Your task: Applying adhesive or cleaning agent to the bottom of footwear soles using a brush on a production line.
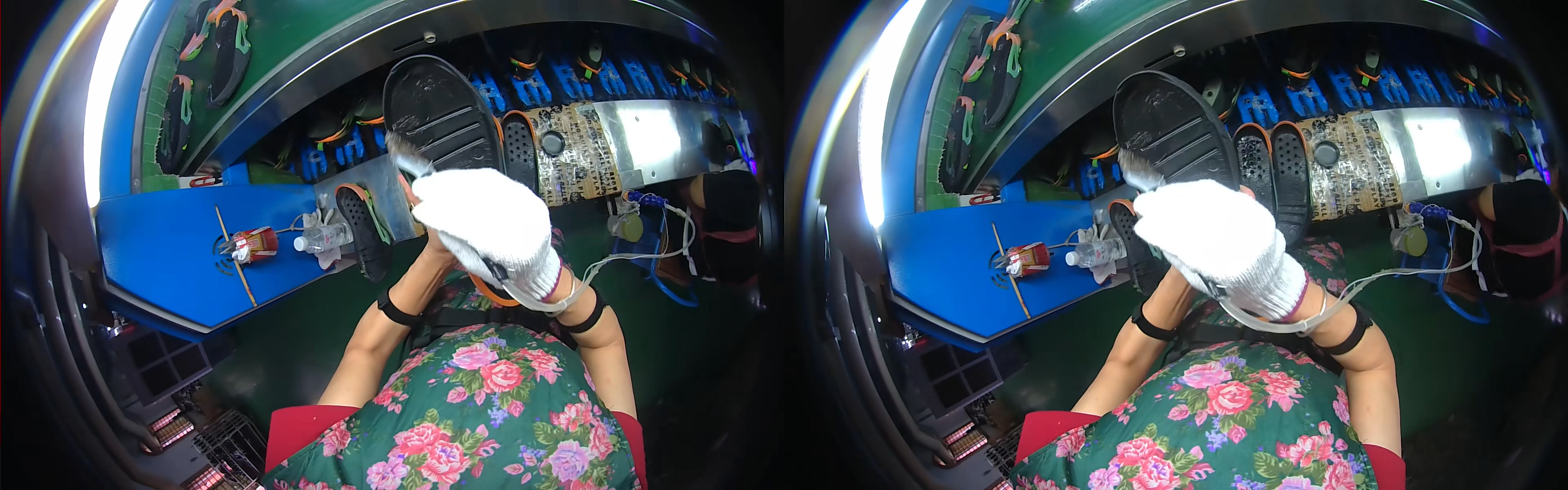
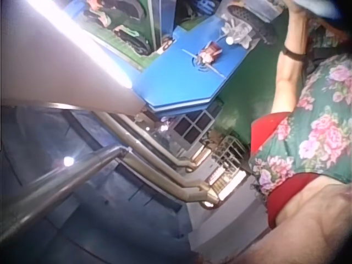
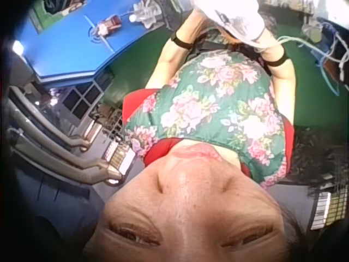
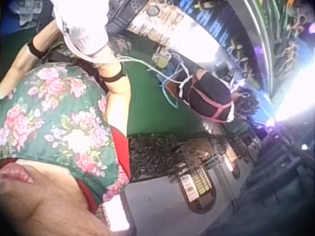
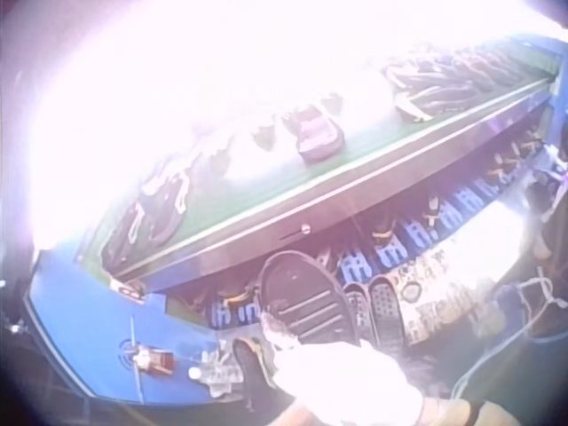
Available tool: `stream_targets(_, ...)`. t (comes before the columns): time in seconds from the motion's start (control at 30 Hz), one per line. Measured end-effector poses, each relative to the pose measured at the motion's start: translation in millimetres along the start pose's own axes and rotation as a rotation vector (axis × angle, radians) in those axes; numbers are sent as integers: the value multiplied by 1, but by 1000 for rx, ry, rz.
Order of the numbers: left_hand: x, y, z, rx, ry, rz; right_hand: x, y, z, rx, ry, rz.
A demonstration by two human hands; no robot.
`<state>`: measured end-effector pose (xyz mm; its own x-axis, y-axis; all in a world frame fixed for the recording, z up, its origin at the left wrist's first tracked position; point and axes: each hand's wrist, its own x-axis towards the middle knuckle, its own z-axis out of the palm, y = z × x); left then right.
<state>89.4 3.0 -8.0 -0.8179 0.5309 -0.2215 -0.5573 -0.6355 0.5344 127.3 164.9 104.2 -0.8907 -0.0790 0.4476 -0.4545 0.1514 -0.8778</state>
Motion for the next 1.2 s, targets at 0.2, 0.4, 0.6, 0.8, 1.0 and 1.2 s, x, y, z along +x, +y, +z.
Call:
stream_targets(0.2, -4, 7, -5, -146, -70, -3, 15, -4, -8, -116, 33, -132)
stream_targets(0.4, -2, 9, -38, 34, -101, 27, 20, -4, 3, -171, -57, -256)
stream_targets(0.6, -1, 25, -22, 14, -81, 44, 25, -4, -2, -270, -86, -289)
stream_targets(0.8, 4, 34, 3, -543, -285, -35, 17, 6, -7, 3, -161, -227)
stream_targets(1.0, 3, 44, 11, -192, -97, -109, -7, 13, 15, 38, -190, -98)
stream_targets(1.2, 11, 62, 20, -245, -224, -27, -4, 16, -6, -45, -163, -206)
